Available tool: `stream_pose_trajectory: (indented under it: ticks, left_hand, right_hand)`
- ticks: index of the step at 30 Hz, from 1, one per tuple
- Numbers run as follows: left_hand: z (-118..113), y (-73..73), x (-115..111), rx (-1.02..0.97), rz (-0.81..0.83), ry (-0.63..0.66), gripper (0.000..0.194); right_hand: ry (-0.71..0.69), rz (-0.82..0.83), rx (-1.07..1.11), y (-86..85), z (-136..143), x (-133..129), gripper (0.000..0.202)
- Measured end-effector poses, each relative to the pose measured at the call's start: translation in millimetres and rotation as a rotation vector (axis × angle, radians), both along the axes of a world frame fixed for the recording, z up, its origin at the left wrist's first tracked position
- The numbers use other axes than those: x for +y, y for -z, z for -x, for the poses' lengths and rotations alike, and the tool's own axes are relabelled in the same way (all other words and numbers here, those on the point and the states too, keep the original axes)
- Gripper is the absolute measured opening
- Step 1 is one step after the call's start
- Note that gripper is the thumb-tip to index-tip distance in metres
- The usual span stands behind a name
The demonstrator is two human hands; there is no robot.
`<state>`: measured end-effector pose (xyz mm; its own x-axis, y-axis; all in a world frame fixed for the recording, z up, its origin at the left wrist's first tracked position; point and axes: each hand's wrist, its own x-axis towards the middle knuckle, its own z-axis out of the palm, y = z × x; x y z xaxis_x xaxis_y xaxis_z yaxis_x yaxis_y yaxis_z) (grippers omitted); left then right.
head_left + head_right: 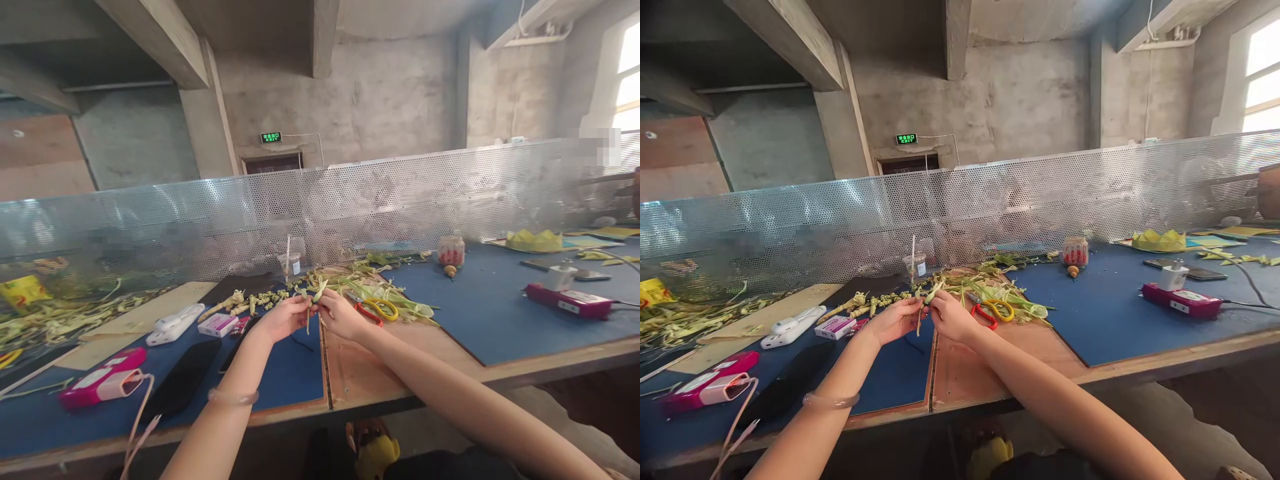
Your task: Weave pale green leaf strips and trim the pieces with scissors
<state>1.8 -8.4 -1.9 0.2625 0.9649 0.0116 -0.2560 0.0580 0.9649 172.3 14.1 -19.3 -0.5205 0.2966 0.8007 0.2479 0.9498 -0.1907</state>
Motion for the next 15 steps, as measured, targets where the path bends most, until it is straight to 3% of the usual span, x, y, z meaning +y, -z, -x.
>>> stream_pose_trajectory:
  ticks: [9,15]
  left_hand:
    - [-0.6,-1.3,-2.7,-0.015,0.012,0.050,0.012]
    - [-3.5,-5.8,-8.9,-0.005,-0.010,0.041,0.011]
  right_hand:
    - [-0.030,-0.065,-0.052,1.0,-4.7,1.5,0.020]
    - [-0.090,0.151,0.062,-4.1,-3.8,-2.9,0.022]
